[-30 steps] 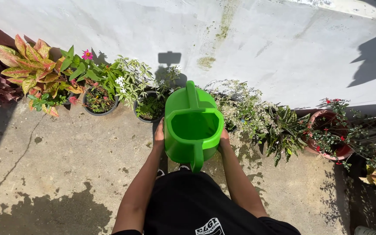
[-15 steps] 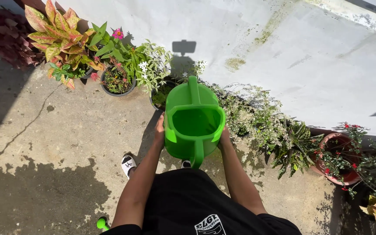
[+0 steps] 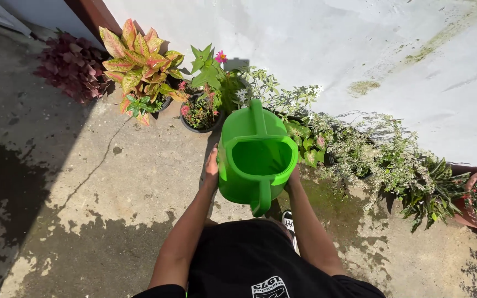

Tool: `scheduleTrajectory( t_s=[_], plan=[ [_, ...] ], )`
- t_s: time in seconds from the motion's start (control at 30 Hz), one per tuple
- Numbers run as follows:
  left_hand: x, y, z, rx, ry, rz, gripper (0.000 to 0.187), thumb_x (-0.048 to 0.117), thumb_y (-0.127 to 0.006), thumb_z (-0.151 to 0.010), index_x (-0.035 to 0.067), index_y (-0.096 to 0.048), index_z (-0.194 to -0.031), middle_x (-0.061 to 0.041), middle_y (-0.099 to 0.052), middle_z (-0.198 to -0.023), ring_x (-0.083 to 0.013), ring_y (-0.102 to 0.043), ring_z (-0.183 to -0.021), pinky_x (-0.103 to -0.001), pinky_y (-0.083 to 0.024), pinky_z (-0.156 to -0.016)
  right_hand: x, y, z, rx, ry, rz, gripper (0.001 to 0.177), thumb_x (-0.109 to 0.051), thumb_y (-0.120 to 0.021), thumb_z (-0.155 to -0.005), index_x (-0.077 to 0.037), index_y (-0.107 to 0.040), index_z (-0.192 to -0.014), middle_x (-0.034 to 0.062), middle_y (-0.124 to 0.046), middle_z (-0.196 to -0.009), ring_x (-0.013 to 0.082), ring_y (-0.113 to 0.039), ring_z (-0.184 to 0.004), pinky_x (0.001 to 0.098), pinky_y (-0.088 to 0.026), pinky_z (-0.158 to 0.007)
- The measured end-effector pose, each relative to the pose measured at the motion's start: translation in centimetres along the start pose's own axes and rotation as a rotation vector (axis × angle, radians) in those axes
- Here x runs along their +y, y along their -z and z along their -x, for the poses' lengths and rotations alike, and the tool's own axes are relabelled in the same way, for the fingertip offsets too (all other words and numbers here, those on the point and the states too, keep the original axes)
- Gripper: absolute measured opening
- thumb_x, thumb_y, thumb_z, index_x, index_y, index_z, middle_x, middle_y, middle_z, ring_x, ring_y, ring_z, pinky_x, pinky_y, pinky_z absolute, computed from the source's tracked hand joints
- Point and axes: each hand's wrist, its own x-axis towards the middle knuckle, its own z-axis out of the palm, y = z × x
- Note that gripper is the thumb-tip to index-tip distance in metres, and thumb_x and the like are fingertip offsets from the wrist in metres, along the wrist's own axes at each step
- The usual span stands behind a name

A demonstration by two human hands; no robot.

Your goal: Watering several potted plants located in an outdoor garden or patio area using a green watering can.

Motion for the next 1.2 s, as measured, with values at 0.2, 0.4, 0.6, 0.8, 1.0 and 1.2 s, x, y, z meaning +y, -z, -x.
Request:
scheduleTrajectory(
  t_s=[0.2,0.4,0.6,0.8,1.0,1.2],
  plan=[
    [7.0,9.6,0.2,-0.099,0.006,0.030,0.068,0.045,-0.043,-0.105,0.003,-0.038,-0.158,-0.014,-0.050,-0.154,-0.0249,-0.050,-0.139,-0.035,-0.041,-0.113,7.1,-9.1,2.1,0.042,0.000,-0.085,0.042,-0.024,-0.044,-0.102,0.001,-0.062,-0.130,0.0183,-0.072,-0.117,0.0292,-0.073,-0.098,0.0427,-0.063,-0.084],
    [10.0,15.5,1.1,-0.095,0.043,0.013,0.068,0.047,-0.040,-0.105,0.004,-0.036,-0.158,-0.013,-0.048,-0.156,-0.0246,-0.048,-0.141,-0.035,-0.040,-0.114,10.0,-15.4,4.4,0.141,-0.028,-0.030,0.040,-0.025,-0.048,-0.104,0.003,-0.063,-0.128,0.0170,-0.073,-0.112,0.0276,-0.072,-0.093,0.0405,-0.062,-0.081],
    [11.3,17.2,2.8,-0.108,0.055,-0.002,0.070,0.048,-0.038,-0.105,0.005,-0.035,-0.159,-0.013,-0.045,-0.159,-0.0252,-0.046,-0.143,-0.035,-0.037,-0.115,10.2,-18.3,6.7,0.125,-0.029,0.050,0.036,-0.021,-0.054,-0.103,0.000,-0.063,-0.129,0.0150,-0.071,-0.114,0.0251,-0.071,-0.096,0.0374,-0.061,-0.082],
    [11.6,17.5,1.6,-0.060,0.046,-0.001,0.070,0.049,-0.043,-0.104,0.006,-0.037,-0.159,-0.010,-0.044,-0.161,-0.0217,-0.045,-0.144,-0.033,-0.036,-0.116,10.2,-18.2,5.5,0.108,-0.010,0.031,0.039,-0.024,-0.054,-0.099,-0.001,-0.063,-0.129,0.0164,-0.071,-0.114,0.0267,-0.072,-0.096,0.0388,-0.062,-0.083],
    [10.3,18.2,0.8,-0.033,0.048,0.052,0.069,0.048,-0.045,-0.103,0.006,-0.039,-0.158,-0.011,-0.045,-0.160,-0.0227,-0.046,-0.144,-0.034,-0.037,-0.116,8.5,-20.5,7.1,-0.048,0.014,0.058,0.041,-0.023,-0.058,-0.097,-0.001,-0.064,-0.130,0.0143,-0.072,-0.118,0.0243,-0.072,-0.099,0.0369,-0.062,-0.085],
    [11.9,17.0,0.2,-0.094,-0.083,-0.010,0.068,0.046,-0.042,-0.105,0.002,-0.039,-0.157,-0.011,-0.044,-0.161,-0.0220,-0.043,-0.146,-0.033,-0.034,-0.118,8.0,-19.4,4.7,-0.067,0.001,0.062,0.038,-0.020,-0.061,-0.096,-0.003,-0.065,-0.129,0.0143,-0.072,-0.115,0.0255,-0.072,-0.095,0.0381,-0.061,-0.081]
  ],
)
